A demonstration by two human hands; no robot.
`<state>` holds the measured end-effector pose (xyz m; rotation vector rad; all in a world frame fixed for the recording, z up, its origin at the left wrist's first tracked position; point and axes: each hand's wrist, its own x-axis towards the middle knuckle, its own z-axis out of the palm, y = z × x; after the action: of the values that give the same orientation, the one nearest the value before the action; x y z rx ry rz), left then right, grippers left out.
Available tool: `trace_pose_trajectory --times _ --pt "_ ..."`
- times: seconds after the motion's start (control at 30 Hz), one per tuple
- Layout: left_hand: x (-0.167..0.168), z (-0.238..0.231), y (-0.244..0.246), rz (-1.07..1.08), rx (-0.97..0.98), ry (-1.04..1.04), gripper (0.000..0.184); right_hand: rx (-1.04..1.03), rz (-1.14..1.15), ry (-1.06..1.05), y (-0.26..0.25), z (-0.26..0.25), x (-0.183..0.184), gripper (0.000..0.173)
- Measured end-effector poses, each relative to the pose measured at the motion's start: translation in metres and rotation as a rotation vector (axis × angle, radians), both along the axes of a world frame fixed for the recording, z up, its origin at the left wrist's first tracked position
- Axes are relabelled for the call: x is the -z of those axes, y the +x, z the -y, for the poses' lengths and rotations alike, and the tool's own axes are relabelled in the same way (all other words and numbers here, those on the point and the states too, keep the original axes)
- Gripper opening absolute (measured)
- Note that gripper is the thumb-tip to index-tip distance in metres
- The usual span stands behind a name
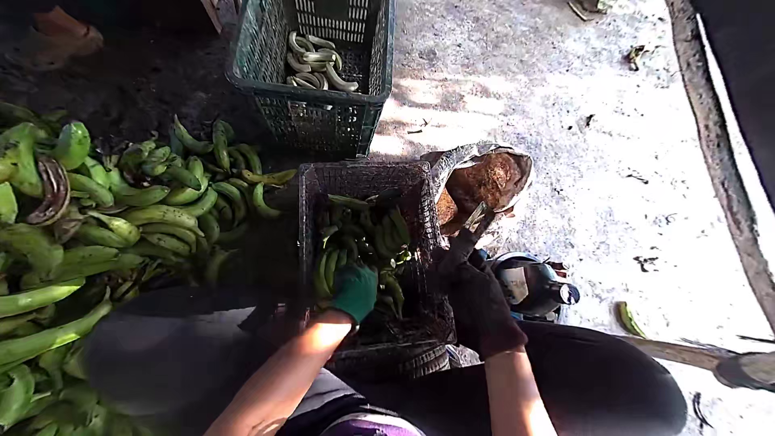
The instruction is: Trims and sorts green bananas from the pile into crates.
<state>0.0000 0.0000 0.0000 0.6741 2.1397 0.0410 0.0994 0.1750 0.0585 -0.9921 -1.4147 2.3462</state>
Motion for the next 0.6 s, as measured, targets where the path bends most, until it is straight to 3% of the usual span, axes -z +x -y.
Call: trace_pose_trajectory --times 0.07,0.17,0.23,0.3,0.47,0.53,0.6 --pt "0.024 -0.007 0.035 -0.033 0.067 -0.113 0.046 -0.034 -0.154 -0.092 0.009 -0.008 0.000 0.060" --pt "0.054 -0.012 0.058 -0.091 0.130 -0.203 0.056 -0.048 -0.321 -0.233 0.013 -0.016 0.010 0.063" --pt "0.050 -0.024 0.054 -0.135 0.083 -0.184 0.058 -0.035 -0.276 -0.196 0.013 -0.018 0.011 0.051" --pt "0.048 -0.042 0.044 -0.129 -0.085 -0.113 0.062 -0.012 -0.162 -0.149 0.013 -0.015 0.007 0.038" --pt "0.102 -0.068 0.021 -0.148 -0.308 0.028 0.081 -0.056 -0.045 -0.141 0.003 -0.007 -0.008 0.038" --pt "0.105 -0.065 0.020 -0.134 -0.322 0.061 0.081 -0.016 0.034 -0.050 0.003 -0.004 -0.010 0.041" --pt "0.089 -0.058 0.015 -0.079 -0.373 0.089 0.083 -0.001 -0.042 -0.065 0.005 -0.004 0.000 0.043"
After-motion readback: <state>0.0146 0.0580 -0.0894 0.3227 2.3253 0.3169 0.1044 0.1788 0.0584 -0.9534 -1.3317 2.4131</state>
